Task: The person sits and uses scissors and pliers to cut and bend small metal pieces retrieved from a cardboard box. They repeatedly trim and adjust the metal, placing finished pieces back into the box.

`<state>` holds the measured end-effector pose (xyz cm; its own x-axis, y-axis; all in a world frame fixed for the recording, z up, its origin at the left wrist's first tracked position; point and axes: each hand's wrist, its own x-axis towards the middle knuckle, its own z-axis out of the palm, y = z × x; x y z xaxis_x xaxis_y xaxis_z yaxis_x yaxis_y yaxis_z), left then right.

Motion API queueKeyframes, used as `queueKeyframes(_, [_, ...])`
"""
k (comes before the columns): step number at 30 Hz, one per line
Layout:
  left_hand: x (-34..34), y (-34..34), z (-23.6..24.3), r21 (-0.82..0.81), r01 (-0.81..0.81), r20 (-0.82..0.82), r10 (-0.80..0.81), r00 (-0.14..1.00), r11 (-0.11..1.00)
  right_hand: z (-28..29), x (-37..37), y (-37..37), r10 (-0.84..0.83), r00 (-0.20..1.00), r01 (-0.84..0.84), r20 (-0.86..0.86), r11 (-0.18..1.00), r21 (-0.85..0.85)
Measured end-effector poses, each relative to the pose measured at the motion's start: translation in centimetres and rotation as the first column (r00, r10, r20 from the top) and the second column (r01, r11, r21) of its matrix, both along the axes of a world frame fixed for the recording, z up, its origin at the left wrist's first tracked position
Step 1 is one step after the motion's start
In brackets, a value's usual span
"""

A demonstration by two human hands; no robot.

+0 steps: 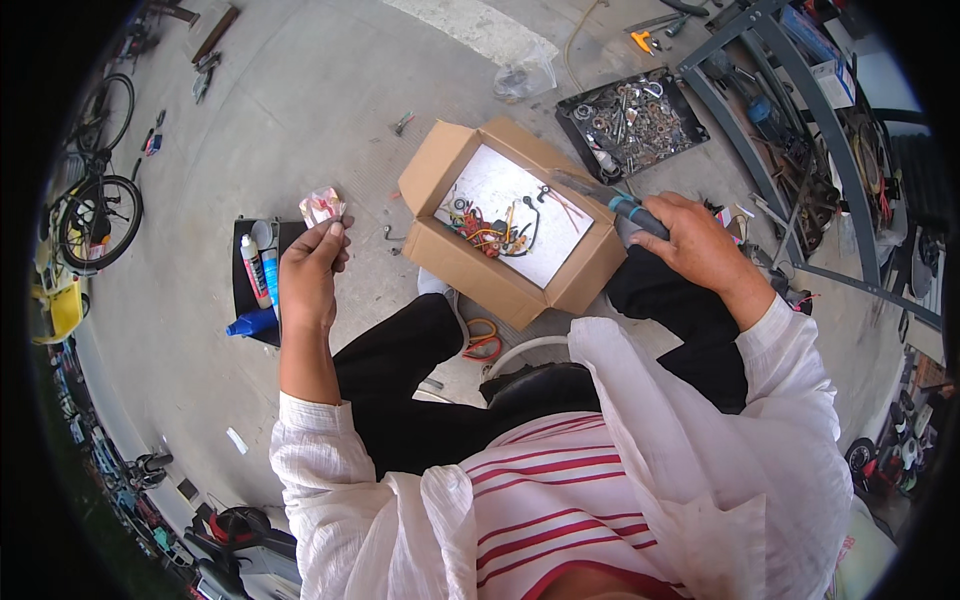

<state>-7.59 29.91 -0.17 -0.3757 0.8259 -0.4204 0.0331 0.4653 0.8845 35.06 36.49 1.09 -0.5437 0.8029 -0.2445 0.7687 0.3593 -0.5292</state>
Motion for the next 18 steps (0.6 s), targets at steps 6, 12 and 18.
queueKeyframes(6, [5.5, 1.4, 2.9, 0.031, 0.334, 0.201, -0.333, 0.921, 0.942, 0.7, -2.8, -0.9, 0.264, 0.963, -0.267, 0.043, 0.960, 0.087])
queueKeyframes(12, [7.2, 0.9, 3.2, -0.111, 0.581, 0.213, -0.552, 0.806, 0.806, 1.5, -4.3, -1.1, 0.306, 0.952, -0.302, -0.003, 0.940, 0.156])
queueKeyframes(18, [7.2, 0.8, 2.7, -0.049, 0.582, 0.133, -0.572, 0.809, 0.812, 1.5, -4.3, -1.2, 0.316, 0.949, -0.310, -0.010, 0.935, 0.172])
